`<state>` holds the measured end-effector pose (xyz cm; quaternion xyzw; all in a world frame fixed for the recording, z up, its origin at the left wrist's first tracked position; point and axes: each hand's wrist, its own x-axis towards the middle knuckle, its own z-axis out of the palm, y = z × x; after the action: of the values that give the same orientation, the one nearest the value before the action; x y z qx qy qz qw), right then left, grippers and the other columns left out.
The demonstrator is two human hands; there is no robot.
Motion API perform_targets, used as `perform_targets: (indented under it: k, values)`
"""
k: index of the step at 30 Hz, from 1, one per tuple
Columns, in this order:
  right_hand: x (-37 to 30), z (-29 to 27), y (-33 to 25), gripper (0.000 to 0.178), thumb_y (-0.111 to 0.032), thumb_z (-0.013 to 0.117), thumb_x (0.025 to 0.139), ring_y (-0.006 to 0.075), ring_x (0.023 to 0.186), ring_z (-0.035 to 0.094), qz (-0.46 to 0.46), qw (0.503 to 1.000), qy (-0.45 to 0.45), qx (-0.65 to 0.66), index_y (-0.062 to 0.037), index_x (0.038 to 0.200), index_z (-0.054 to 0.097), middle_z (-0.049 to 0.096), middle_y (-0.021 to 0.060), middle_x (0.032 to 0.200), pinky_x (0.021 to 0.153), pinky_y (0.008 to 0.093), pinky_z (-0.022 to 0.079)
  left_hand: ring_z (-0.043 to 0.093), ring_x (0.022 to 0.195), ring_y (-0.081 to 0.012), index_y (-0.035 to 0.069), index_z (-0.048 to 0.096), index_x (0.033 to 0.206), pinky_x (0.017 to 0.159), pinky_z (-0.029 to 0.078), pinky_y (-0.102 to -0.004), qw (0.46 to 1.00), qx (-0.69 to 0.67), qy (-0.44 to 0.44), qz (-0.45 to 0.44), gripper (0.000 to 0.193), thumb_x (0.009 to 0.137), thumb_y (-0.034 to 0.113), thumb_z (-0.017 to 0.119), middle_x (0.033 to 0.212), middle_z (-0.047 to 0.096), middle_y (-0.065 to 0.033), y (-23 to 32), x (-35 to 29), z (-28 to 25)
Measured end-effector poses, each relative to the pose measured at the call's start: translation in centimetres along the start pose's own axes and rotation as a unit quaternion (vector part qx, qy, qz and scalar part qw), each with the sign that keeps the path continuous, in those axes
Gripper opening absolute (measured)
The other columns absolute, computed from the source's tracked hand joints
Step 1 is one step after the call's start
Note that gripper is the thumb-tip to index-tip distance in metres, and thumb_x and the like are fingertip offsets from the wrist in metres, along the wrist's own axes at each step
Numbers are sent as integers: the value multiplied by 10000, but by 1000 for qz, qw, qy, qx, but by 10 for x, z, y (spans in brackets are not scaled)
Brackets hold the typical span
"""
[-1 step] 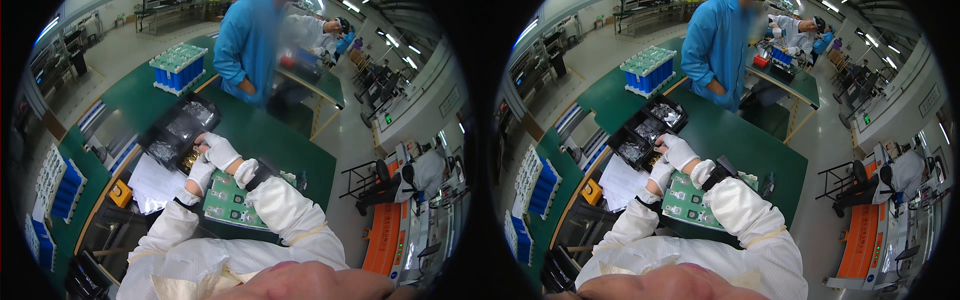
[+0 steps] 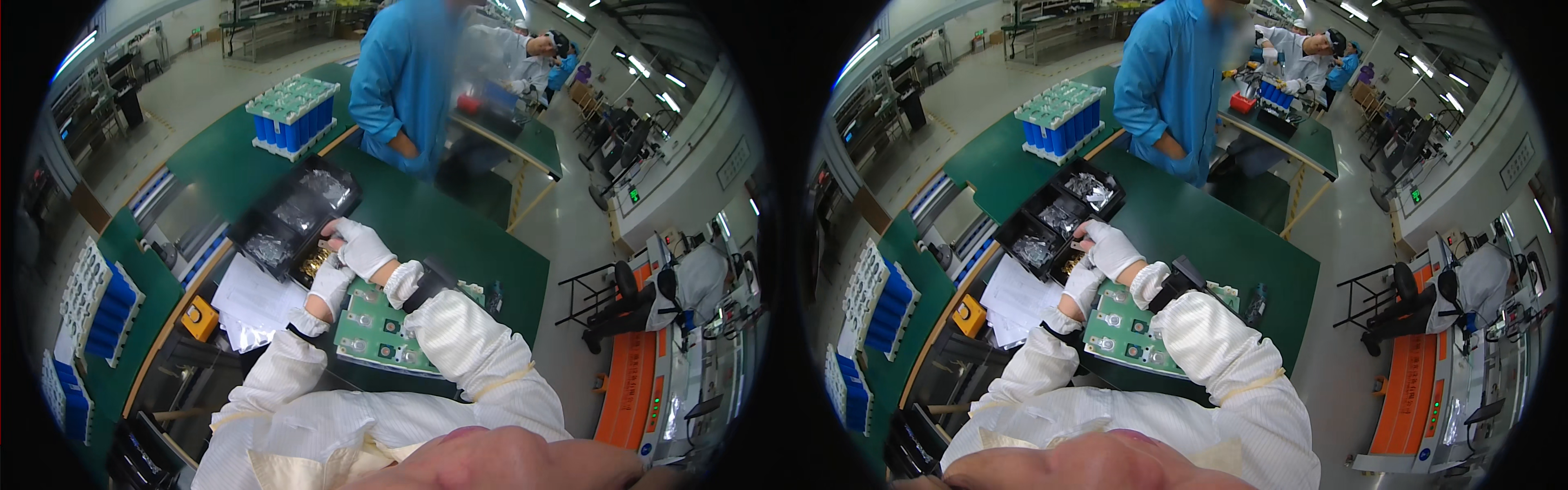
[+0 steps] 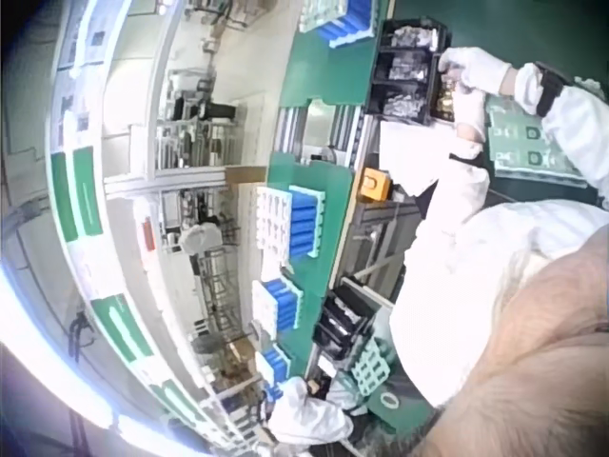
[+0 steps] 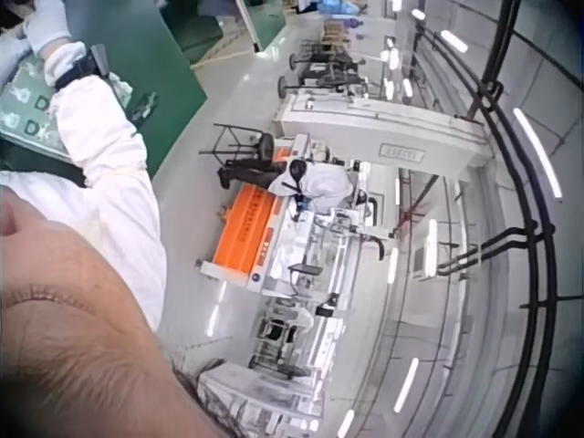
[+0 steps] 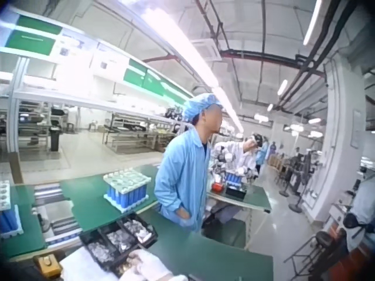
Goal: Assembling battery packs by attaching a PCB bracket and securing it with an electric screwdriver.
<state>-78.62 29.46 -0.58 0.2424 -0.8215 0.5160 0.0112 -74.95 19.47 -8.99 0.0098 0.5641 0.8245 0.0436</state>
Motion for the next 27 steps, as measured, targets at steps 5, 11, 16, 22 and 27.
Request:
perform_targets:
  k: [5,11,16,22,27]
  values:
    - [-9,-15,-15,169,-108,622,839,270,727,636,38,999,34,-9,-75,1004,632,642,149,832,632,358,506,430,620,-96,64,491,802,540,375,-260,996,88,27,-3,239,808,199,688,679,501,2,3,-3,1]
    - [-13,-41,-34,149,-125,643,821,295,808,638,2,994,59,-88,-69,959,641,660,144,866,742,357,498,451,617,-118,54,506,812,548,391,-277,988,150,17,-25,273,804,243,703,687,514,-17,18,-7,2]
    - [-32,-58,-55,138,-117,631,830,238,791,643,8,983,43,-177,-58,953,644,671,108,854,728,333,491,432,606,-89,60,514,821,520,369,-255,994,106,7,-34,265,818,233,715,686,506,2,26,-10,4]
    - [-54,-60,-42,141,-142,632,834,272,811,638,73,978,48,-190,-67,953,645,665,124,880,744,348,492,456,613,-94,65,520,839,524,386,-255,994,100,-5,-36,260,832,257,694,707,510,0,17,-6,1]
    - [-61,-33,-9,129,-155,637,838,234,787,634,114,990,63,-58,-68,932,653,658,130,852,739,333,492,457,636,-108,54,518,814,545,390,-265,994,111,5,-21,274,821,260,699,707,514,-17,4,-3,-3]
